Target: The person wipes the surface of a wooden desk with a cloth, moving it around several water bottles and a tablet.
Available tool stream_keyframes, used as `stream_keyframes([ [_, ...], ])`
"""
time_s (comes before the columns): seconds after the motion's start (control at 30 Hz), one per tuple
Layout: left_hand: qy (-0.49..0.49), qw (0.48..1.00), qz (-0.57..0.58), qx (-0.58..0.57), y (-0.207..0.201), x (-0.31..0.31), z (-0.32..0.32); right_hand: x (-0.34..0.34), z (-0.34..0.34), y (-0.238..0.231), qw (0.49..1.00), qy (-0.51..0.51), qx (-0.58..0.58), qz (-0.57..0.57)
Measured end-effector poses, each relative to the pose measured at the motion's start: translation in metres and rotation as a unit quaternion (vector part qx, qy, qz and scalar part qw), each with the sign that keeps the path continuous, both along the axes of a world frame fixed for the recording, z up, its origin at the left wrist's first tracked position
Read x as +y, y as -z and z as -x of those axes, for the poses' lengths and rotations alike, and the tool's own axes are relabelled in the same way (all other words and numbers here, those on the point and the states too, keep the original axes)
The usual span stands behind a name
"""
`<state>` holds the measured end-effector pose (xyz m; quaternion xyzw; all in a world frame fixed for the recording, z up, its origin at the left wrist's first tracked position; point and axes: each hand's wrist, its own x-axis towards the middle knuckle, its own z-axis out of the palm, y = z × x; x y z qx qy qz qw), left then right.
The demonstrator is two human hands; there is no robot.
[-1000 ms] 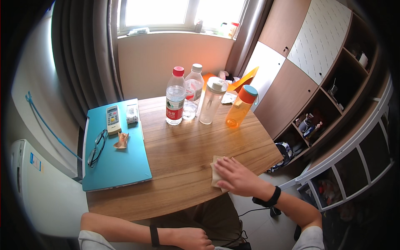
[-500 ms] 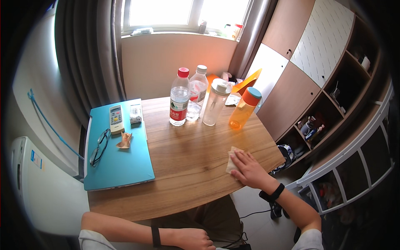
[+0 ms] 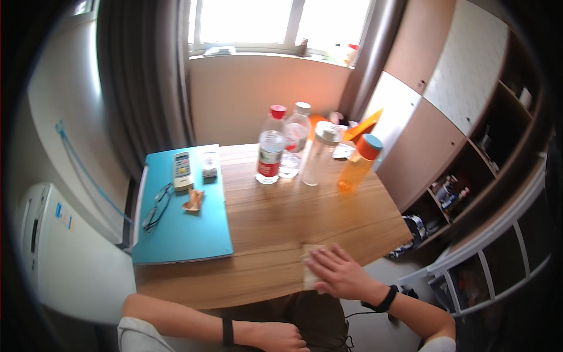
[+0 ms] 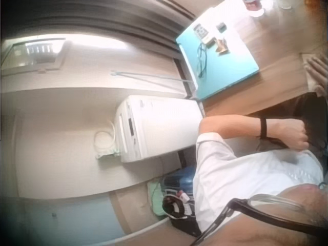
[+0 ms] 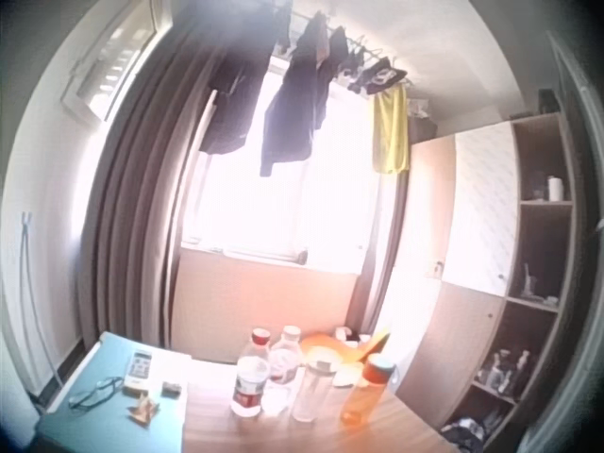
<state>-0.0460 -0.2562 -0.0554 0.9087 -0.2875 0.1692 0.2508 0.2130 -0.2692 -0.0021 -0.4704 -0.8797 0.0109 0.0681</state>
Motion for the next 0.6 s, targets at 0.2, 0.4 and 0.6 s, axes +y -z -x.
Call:
stream_keyframes([
  [0.2,0.001,1.0,-0.022,0.0,-0.001,0.003,-0.007,-0.007,-0.012,-0.015,0.994,0.078,-0.068,-0.018],
  [0.4,-0.065,0.996,0.06,-0.029,-0.005,0.013,-0.009,0.018,0.05,-0.007,1.0,-0.008,-0.01,-0.021],
  [0.6,-0.165,0.977,0.088,-0.101,-0.036,0.017,-0.019,0.024,0.068,-0.004,0.999,-0.01,0.025,0.019],
])
